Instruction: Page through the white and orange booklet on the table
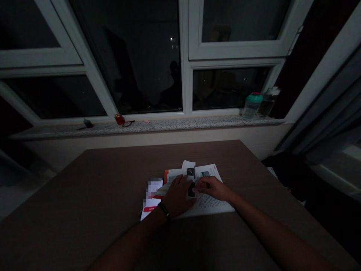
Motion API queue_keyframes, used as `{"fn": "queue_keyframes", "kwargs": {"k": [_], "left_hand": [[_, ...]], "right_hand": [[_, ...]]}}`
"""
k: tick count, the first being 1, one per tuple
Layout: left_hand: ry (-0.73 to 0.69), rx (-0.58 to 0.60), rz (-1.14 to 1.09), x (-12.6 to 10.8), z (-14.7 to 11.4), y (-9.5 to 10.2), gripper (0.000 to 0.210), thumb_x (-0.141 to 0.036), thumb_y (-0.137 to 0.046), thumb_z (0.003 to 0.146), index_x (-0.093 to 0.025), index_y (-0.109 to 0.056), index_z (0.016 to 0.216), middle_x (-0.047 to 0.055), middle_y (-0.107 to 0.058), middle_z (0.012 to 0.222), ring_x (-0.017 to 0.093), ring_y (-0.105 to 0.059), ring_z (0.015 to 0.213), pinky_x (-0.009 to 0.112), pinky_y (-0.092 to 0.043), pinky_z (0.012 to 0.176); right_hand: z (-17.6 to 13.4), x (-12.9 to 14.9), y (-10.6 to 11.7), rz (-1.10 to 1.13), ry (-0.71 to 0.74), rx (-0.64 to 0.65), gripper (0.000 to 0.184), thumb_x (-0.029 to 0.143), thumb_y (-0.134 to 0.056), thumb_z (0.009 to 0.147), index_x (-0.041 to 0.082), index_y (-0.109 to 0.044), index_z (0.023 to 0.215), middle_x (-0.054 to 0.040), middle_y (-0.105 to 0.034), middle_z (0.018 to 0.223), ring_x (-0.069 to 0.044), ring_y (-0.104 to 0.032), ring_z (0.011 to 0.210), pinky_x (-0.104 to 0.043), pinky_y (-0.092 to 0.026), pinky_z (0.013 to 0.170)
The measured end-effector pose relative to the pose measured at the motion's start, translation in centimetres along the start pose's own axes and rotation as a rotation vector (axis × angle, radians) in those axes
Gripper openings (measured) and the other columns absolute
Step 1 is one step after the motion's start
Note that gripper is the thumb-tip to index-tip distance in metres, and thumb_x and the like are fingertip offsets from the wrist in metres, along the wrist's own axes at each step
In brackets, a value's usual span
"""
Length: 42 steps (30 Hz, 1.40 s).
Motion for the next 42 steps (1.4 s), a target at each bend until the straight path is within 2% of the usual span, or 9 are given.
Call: {"fn": "queue_keyframes", "kwargs": {"k": [5, 9, 13, 20, 25, 28, 32, 34, 42], "left_hand": [[0.000, 0.002, 0.009, -0.2, 0.0, -0.1, 0.058, -0.042, -0.065, 0.085, -0.021, -0.045, 0.135, 0.014, -0.039, 0.149, 0.036, -0.030, 0.140, 0.056, -0.029, 0.113], [0.007, 0.014, 0.018, -0.1, 0.0, 0.1, 0.058, -0.039, -0.062, 0.087, -0.020, -0.044, 0.138, 0.015, -0.038, 0.150, 0.035, -0.030, 0.141, 0.054, -0.031, 0.113], [-0.003, 0.038, 0.022, 0.2, -0.1, 0.1, 0.058, -0.033, -0.060, 0.089, -0.022, -0.041, 0.142, 0.013, -0.035, 0.153, 0.034, -0.030, 0.141, 0.052, -0.030, 0.113], [-0.018, 0.062, 0.021, 0.5, 0.1, -0.1, 0.059, -0.031, -0.060, 0.088, -0.022, -0.040, 0.143, 0.011, -0.032, 0.156, 0.032, -0.028, 0.143, 0.051, -0.029, 0.114], [-0.025, 0.093, 0.023, 0.5, 0.1, 0.2, 0.060, -0.034, -0.059, 0.091, -0.024, -0.037, 0.145, 0.010, -0.032, 0.156, 0.031, -0.028, 0.143, 0.051, -0.030, 0.114], [-0.046, 0.111, 0.022, 0.9, 0.1, 0.2, 0.058, -0.033, -0.057, 0.093, -0.026, -0.036, 0.146, 0.008, -0.031, 0.156, 0.030, -0.027, 0.144, 0.051, -0.030, 0.114], [-0.058, 0.138, -0.015, 2.0, 0.2, 0.2, 0.056, -0.032, -0.056, 0.093, -0.030, -0.037, 0.146, 0.006, -0.030, 0.157, 0.029, -0.027, 0.144, 0.051, -0.032, 0.113], [-0.058, 0.155, -0.044, 2.5, 0.3, 0.2, 0.055, -0.027, -0.057, 0.093, -0.029, -0.039, 0.145, 0.005, -0.031, 0.157, 0.027, -0.028, 0.144, 0.049, -0.032, 0.113], [-0.068, 0.176, -0.093, 2.4, 0.6, 1.0, 0.053, -0.017, -0.054, 0.092, -0.026, -0.044, 0.143, 0.006, -0.033, 0.156, 0.026, -0.029, 0.142, 0.048, -0.031, 0.113]], "right_hand": [[0.0, 0.5, -0.2, -0.079, 0.006, -0.009, 0.039, 0.057, -0.067, 0.082, 0.017, -0.063, 0.079, 0.0039, -0.050, 0.062, -0.011, -0.044, 0.057, -0.021, -0.033, 0.052], [-0.3, 1.1, -0.3, -0.180, 0.110, 0.044, 0.028, 0.046, -0.067, 0.085, 0.018, -0.063, 0.084, 0.0024, -0.056, 0.070, -0.011, -0.049, 0.061, -0.021, -0.036, 0.056], [-0.3, 0.9, -0.3, -0.171, 0.107, 0.077, 0.019, 0.037, -0.066, 0.086, 0.018, -0.065, 0.087, 0.0023, -0.056, 0.068, -0.012, -0.050, 0.060, -0.022, -0.037, 0.056], [0.2, -0.3, -0.2, -0.012, -0.030, -0.059, 0.017, 0.032, -0.070, 0.079, 0.018, -0.061, 0.079, 0.0031, -0.056, 0.066, -0.012, -0.050, 0.060, -0.022, -0.038, 0.056], [0.5, -0.9, -0.3, -0.039, -0.070, -0.166, 0.020, 0.025, -0.071, 0.075, 0.019, -0.053, 0.072, 0.0036, -0.055, 0.065, -0.012, -0.050, 0.060, -0.022, -0.037, 0.055], [0.6, -0.8, -0.3, -0.080, -0.040, -0.120, 0.021, 0.026, -0.072, 0.075, 0.019, -0.052, 0.070, 0.0034, -0.055, 0.065, -0.012, -0.050, 0.060, -0.022, -0.036, 0.054], [0.2, -0.6, -0.4, -0.051, -0.011, 0.066, 0.027, 0.030, -0.076, 0.072, 0.018, -0.052, 0.068, 0.0036, -0.056, 0.066, -0.011, -0.049, 0.057, -0.021, -0.034, 0.052], [-0.1, -0.6, -0.5, -0.038, -0.012, 0.106, 0.027, 0.031, -0.077, 0.072, 0.018, -0.053, 0.068, 0.0037, -0.057, 0.066, -0.011, -0.049, 0.057, -0.021, -0.034, 0.052], [-0.3, -0.1, -0.3, -0.055, 0.013, 0.005, 0.014, 0.025, -0.070, 0.078, 0.018, -0.059, 0.080, 0.0041, -0.054, 0.067, -0.012, -0.049, 0.061, -0.022, -0.036, 0.056]]}}
Point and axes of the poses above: each hand's wrist, its own z-axis towards the middle knuckle, its own y-axis out of the back of the hand, x = y × z, the point moved 3 cm from there along z, towards the middle knuckle
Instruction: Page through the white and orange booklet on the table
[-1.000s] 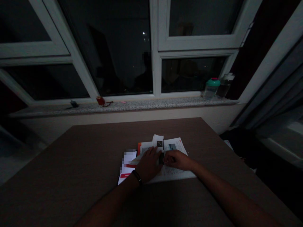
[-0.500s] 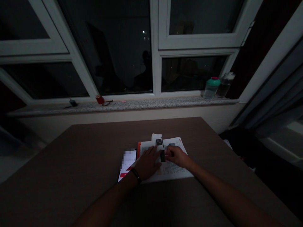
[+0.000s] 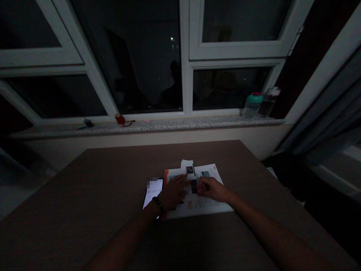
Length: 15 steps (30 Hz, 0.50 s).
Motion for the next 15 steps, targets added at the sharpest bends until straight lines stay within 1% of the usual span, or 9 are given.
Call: {"fn": "queue_keyframes", "kwargs": {"k": [4, 7, 10, 13, 15], "left_hand": [[-0.039, -0.039, -0.015, -0.9, -0.1, 0.2, 0.043, -0.020, -0.054, 0.094, -0.027, -0.052, 0.136, 0.005, -0.042, 0.151, 0.026, -0.037, 0.136, 0.048, -0.034, 0.111], [-0.094, -0.094, -0.028, -1.9, -0.2, 0.4, 0.031, -0.021, -0.052, 0.096, -0.027, -0.060, 0.126, 0.004, -0.054, 0.138, 0.024, -0.046, 0.126, 0.044, -0.038, 0.106], [-0.131, -0.115, -0.040, -2.8, -0.1, 0.6, 0.022, -0.020, -0.051, 0.097, -0.023, -0.065, 0.114, 0.005, -0.062, 0.124, 0.023, -0.052, 0.115, 0.040, -0.042, 0.100], [-0.156, -0.109, -0.065, -3.3, 0.0, 0.6, 0.019, -0.017, -0.051, 0.097, -0.021, -0.066, 0.107, 0.005, -0.065, 0.111, 0.021, -0.055, 0.106, 0.036, -0.045, 0.094], [-0.137, -0.129, -0.082, -3.2, 0.0, 0.6, 0.018, -0.014, -0.054, 0.094, -0.020, -0.064, 0.107, 0.005, -0.064, 0.110, 0.021, -0.055, 0.105, 0.035, -0.045, 0.092]], "right_hand": [[0.1, 0.6, 0.2, -0.016, 0.014, -0.081, 0.008, 0.022, -0.066, 0.081, 0.019, -0.058, 0.082, 0.0032, -0.057, 0.068, -0.013, -0.052, 0.064, -0.023, -0.037, 0.058], [0.1, 1.0, 0.3, -0.043, 0.034, -0.132, 0.007, 0.022, -0.063, 0.084, 0.020, -0.056, 0.083, 0.0022, -0.059, 0.071, -0.014, -0.054, 0.067, -0.024, -0.039, 0.061], [0.1, 0.9, 0.4, -0.091, 0.052, -0.179, 0.006, 0.019, -0.061, 0.084, 0.020, -0.055, 0.084, 0.0016, -0.059, 0.075, -0.015, -0.054, 0.069, -0.025, -0.039, 0.064], [0.2, 0.5, 0.3, -0.172, 0.092, -0.227, 0.008, 0.015, -0.061, 0.082, 0.020, -0.055, 0.084, 0.0010, -0.057, 0.079, -0.015, -0.054, 0.075, -0.026, -0.040, 0.068], [0.3, 0.2, 0.3, -0.209, 0.117, -0.239, 0.009, 0.014, -0.061, 0.082, 0.020, -0.055, 0.085, 0.0005, -0.056, 0.082, -0.016, -0.055, 0.078, -0.026, -0.041, 0.071]]}}
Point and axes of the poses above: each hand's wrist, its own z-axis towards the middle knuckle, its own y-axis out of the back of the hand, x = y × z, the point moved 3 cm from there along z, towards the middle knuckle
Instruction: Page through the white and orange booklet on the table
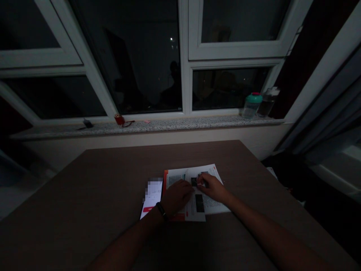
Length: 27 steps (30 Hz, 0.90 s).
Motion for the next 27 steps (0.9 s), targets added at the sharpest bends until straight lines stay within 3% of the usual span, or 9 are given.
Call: {"fn": "queue_keyframes", "kwargs": {"k": [7, 14, 19, 22, 27], "left_hand": [[0.209, -0.164, 0.044, 0.8, -0.6, -0.1, 0.045, -0.014, -0.065, 0.083, -0.020, -0.053, 0.126, 0.009, -0.051, 0.134, 0.026, -0.047, 0.122, 0.043, -0.041, 0.103], [0.266, -0.135, 0.069, 1.4, -0.6, -0.2, 0.049, -0.020, -0.064, 0.085, -0.020, -0.048, 0.132, 0.010, -0.055, 0.130, 0.028, -0.049, 0.120, 0.047, -0.040, 0.104], [0.232, -0.143, 0.038, 1.3, -0.6, -0.4, 0.047, -0.014, -0.059, 0.085, -0.021, -0.049, 0.130, 0.009, -0.051, 0.133, 0.027, -0.047, 0.125, 0.047, -0.037, 0.108], [0.162, -0.137, -0.035, 1.1, -0.5, -0.7, 0.057, -0.010, -0.056, 0.084, -0.024, -0.041, 0.137, 0.008, -0.044, 0.141, 0.023, -0.042, 0.131, 0.043, -0.036, 0.112], [0.089, -0.054, -0.038, 0.6, -0.4, -1.0, 0.063, -0.012, -0.054, 0.087, -0.025, -0.032, 0.145, 0.008, -0.040, 0.148, 0.023, -0.037, 0.137, 0.045, -0.031, 0.115]], "right_hand": [[0.0, 0.2, 0.1, -0.035, 0.046, 0.004, 0.014, 0.011, -0.059, 0.081, 0.021, -0.057, 0.090, -0.0002, -0.055, 0.083, -0.016, -0.054, 0.078, -0.026, -0.041, 0.071], [0.0, 0.5, 0.1, -0.064, 0.057, -0.030, 0.016, 0.008, -0.056, 0.081, 0.021, -0.058, 0.091, -0.0010, -0.057, 0.084, -0.016, -0.054, 0.078, -0.026, -0.042, 0.071], [0.1, 0.1, 0.2, -0.078, 0.051, -0.069, 0.017, 0.010, -0.055, 0.083, 0.021, -0.062, 0.094, -0.0029, -0.061, 0.086, -0.018, -0.057, 0.082, -0.029, -0.044, 0.075], [0.3, -0.2, 0.2, -0.036, 0.013, -0.081, 0.013, 0.015, -0.054, 0.086, 0.021, -0.064, 0.093, -0.0038, -0.064, 0.086, -0.019, -0.059, 0.082, -0.029, -0.045, 0.075], [0.4, -0.7, 0.3, 0.008, -0.088, -0.166, 0.013, 0.025, -0.053, 0.090, 0.020, -0.065, 0.088, -0.0024, -0.065, 0.082, -0.017, -0.060, 0.076, -0.027, -0.045, 0.071]]}}
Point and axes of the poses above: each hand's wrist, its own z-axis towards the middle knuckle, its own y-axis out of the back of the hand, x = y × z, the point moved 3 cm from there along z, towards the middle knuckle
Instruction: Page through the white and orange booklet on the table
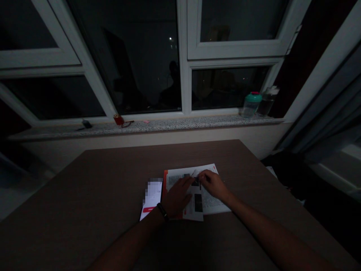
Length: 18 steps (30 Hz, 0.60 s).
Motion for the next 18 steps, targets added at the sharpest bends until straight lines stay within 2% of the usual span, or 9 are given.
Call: {"fn": "queue_keyframes", "kwargs": {"k": [6, 13, 18], "left_hand": [[-0.029, 0.083, 0.089, -0.9, 0.2, 0.4, 0.053, -0.015, -0.049, 0.093, -0.025, -0.036, 0.143, 0.007, -0.039, 0.152, 0.022, -0.041, 0.136, 0.044, -0.034, 0.112], [-0.074, 0.101, 0.137, -1.4, 0.3, 0.5, 0.047, -0.023, -0.046, 0.098, -0.026, -0.035, 0.144, 0.008, -0.038, 0.153, 0.023, -0.041, 0.137, 0.044, -0.037, 0.108], [-0.019, 0.054, 0.065, -1.0, 0.1, 0.7, 0.055, -0.032, -0.046, 0.100, -0.028, -0.024, 0.151, 0.006, -0.033, 0.156, 0.022, -0.038, 0.139, 0.042, -0.038, 0.109]], "right_hand": [[0.3, -1.0, 0.3, -0.112, -0.164, -0.126, 0.021, 0.037, -0.056, 0.088, 0.019, -0.062, 0.078, -0.0010, -0.062, 0.070, -0.017, -0.057, 0.065, -0.026, -0.040, 0.059], [0.5, -1.5, 0.5, -0.126, -0.207, -0.109, 0.018, 0.033, -0.058, 0.083, 0.020, -0.058, 0.071, 0.0007, -0.060, 0.063, -0.016, -0.056, 0.058, -0.026, -0.038, 0.056], [0.5, -1.5, 1.0, -0.147, -0.233, -0.098, 0.014, 0.027, -0.056, 0.079, 0.020, -0.058, 0.068, 0.0001, -0.060, 0.061, -0.017, -0.056, 0.057, -0.025, -0.036, 0.055]]}}
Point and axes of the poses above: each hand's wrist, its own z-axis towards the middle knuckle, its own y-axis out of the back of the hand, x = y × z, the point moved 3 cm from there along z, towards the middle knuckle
